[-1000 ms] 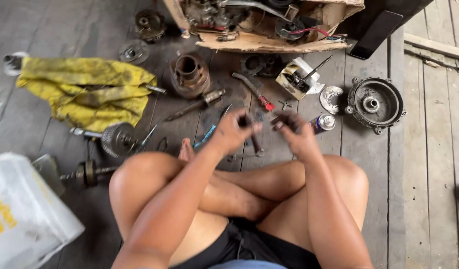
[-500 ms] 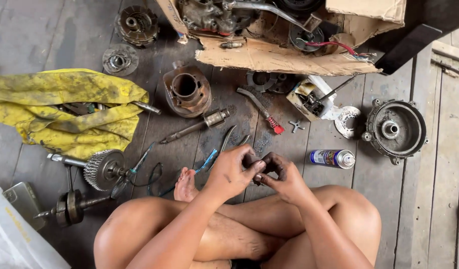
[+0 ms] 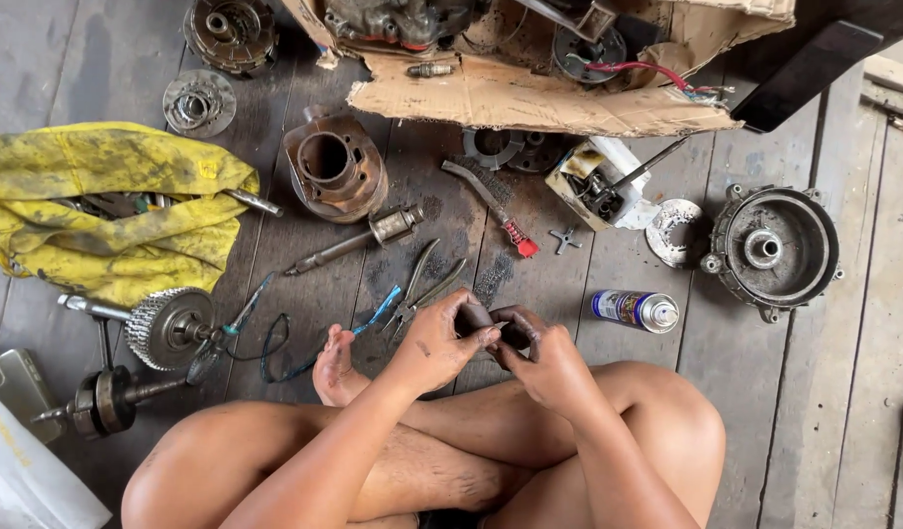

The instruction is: Inspecting, cleaning, and organizing various disassembled motorcycle engine components on a wooden floor.

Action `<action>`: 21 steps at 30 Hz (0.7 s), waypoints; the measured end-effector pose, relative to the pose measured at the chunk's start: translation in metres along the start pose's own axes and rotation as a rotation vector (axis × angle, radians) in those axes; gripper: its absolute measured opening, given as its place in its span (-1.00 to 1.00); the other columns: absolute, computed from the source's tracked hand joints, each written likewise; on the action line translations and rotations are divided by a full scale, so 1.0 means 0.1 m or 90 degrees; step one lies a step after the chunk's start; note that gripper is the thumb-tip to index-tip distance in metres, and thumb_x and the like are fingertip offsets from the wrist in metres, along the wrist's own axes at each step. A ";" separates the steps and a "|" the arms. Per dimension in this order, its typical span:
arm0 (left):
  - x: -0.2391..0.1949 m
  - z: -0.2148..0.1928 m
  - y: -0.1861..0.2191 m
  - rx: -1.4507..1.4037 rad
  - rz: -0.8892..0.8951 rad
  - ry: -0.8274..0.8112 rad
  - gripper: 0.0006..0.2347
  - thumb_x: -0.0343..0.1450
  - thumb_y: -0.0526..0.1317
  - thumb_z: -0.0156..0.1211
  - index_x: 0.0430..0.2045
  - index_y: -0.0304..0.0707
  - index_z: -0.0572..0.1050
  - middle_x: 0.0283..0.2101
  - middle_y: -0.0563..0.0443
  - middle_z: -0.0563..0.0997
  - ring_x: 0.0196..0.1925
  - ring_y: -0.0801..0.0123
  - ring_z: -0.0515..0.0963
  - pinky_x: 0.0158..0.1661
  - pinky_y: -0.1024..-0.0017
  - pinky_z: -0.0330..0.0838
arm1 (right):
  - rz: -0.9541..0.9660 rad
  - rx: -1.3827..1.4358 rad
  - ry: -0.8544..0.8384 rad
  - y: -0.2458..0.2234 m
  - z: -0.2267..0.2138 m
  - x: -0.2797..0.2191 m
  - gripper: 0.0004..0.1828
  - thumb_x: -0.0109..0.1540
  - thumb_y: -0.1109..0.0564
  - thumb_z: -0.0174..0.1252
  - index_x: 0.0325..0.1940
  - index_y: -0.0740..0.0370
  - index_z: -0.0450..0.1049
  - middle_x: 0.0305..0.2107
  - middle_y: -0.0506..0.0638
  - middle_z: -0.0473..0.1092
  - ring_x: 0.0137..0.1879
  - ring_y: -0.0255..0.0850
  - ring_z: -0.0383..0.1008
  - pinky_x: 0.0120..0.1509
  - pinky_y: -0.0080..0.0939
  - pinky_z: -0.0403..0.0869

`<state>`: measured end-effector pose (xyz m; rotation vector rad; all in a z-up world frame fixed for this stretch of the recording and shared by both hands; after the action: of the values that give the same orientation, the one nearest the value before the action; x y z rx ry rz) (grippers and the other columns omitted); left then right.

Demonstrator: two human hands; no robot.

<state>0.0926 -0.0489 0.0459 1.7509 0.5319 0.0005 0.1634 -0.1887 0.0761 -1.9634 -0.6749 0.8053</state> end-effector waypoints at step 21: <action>0.20 -0.41 0.11 0.092 -0.035 -0.118 -0.69 0.36 0.00 0.30 -0.19 -0.21 0.65 -0.15 -0.25 0.72 0.02 -0.06 0.69 0.06 0.13 0.54 | 0.043 -0.080 0.035 0.39 0.14 0.08 -0.52 0.11 0.00 0.43 0.00 0.28 0.51 -0.33 0.31 0.57 -0.10 0.22 0.62 -0.07 0.21 0.52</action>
<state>0.1025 -0.0057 0.0611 1.8540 0.4534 -0.2426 0.1634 -0.1932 0.0344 -2.1238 -0.6429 0.7637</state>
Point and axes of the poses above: each hand's wrist, its own x-axis towards the middle knuckle, its own z-axis out of the palm, y = z × x, the point moved 7 cm from there along x, towards the middle knuckle
